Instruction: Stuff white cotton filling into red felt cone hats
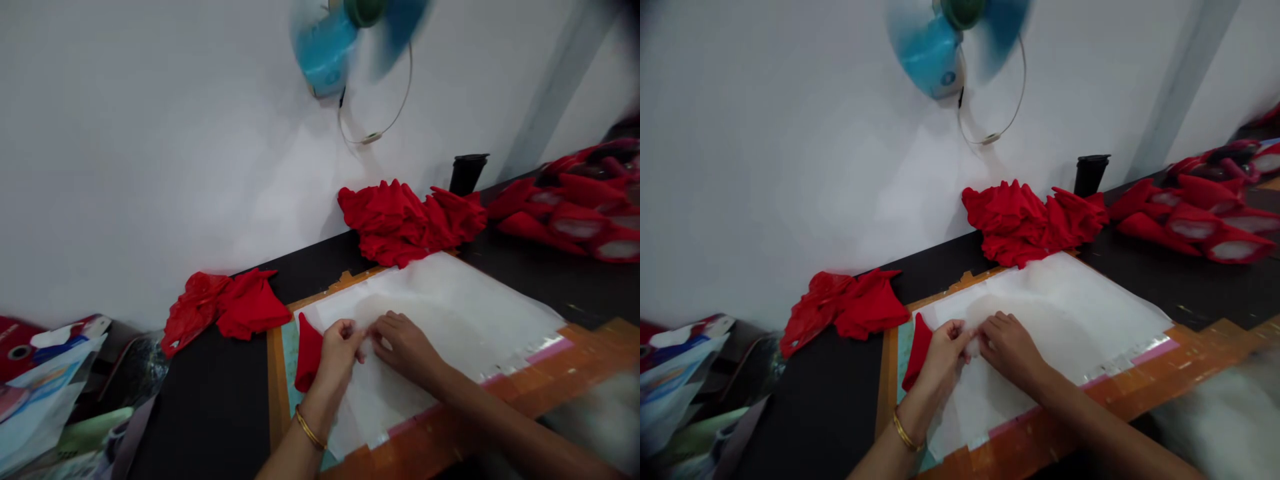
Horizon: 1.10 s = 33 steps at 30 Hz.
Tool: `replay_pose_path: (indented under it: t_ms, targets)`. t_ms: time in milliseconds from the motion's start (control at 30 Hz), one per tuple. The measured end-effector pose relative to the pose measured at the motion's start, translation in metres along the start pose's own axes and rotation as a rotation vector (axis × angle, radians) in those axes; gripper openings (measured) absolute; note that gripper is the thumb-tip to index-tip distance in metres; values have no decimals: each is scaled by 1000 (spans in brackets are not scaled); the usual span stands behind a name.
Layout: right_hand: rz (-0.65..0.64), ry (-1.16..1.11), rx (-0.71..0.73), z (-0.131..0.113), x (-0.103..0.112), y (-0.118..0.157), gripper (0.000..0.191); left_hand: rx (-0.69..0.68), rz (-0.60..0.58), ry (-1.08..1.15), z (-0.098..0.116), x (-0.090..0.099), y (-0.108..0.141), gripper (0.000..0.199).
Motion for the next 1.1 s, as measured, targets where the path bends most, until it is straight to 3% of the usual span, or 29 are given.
replay_pose_path:
  t_ms: [133, 300, 433, 533, 633, 700, 767, 833, 900, 1033, 1100]
  targets:
    - [-40, 19, -54, 22, -4, -1, 15, 19, 16, -33, 0, 19, 1, 39]
    - [-129, -101, -31, 24, -3, 3, 11, 18, 15, -148, 4, 30, 4, 50]
    - [-54, -252, -124, 41, 12, 6, 17, -280, 99, -485, 34, 29, 11, 84]
    - [40, -280, -172, 64, 24, 0, 22, -428, 52, -683, 47, 18, 8, 91]
    - [26, -250, -132, 74, 18, -13, 39, -440, -78, -811, 44, 2, -5, 74]
    - [-65, -224, -36, 67, 1, -23, 54, -450, -156, -882, 39, -9, -12, 52]
    - [-197, -187, 59, 56, -20, -30, 56, -461, -177, -923, 36, -15, -16, 35]
    - [-296, -160, 88, 50, -35, -33, 45, -465, -151, -942, 35, -12, -16, 26]
    - [-313, -141, 50, 55, -38, -34, 33, -462, -106, -950, 36, -2, -16, 23]
    - [-282, -135, -36, 73, -27, -28, 26, -450, -56, -924, 42, 19, -13, 22]
    - [-271, -156, -57, 78, -19, -23, 31, -463, -71, -902, 44, 23, -9, 27]
Point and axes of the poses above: each hand's wrist, its own y-axis away from the middle knuckle, its own x-axis out of the back of the hand, z = x × y, the point moved 8 cm from there along -y, towards the middle knuckle, and after that the axes turned 1 degree about y, right-handed, at the moved point
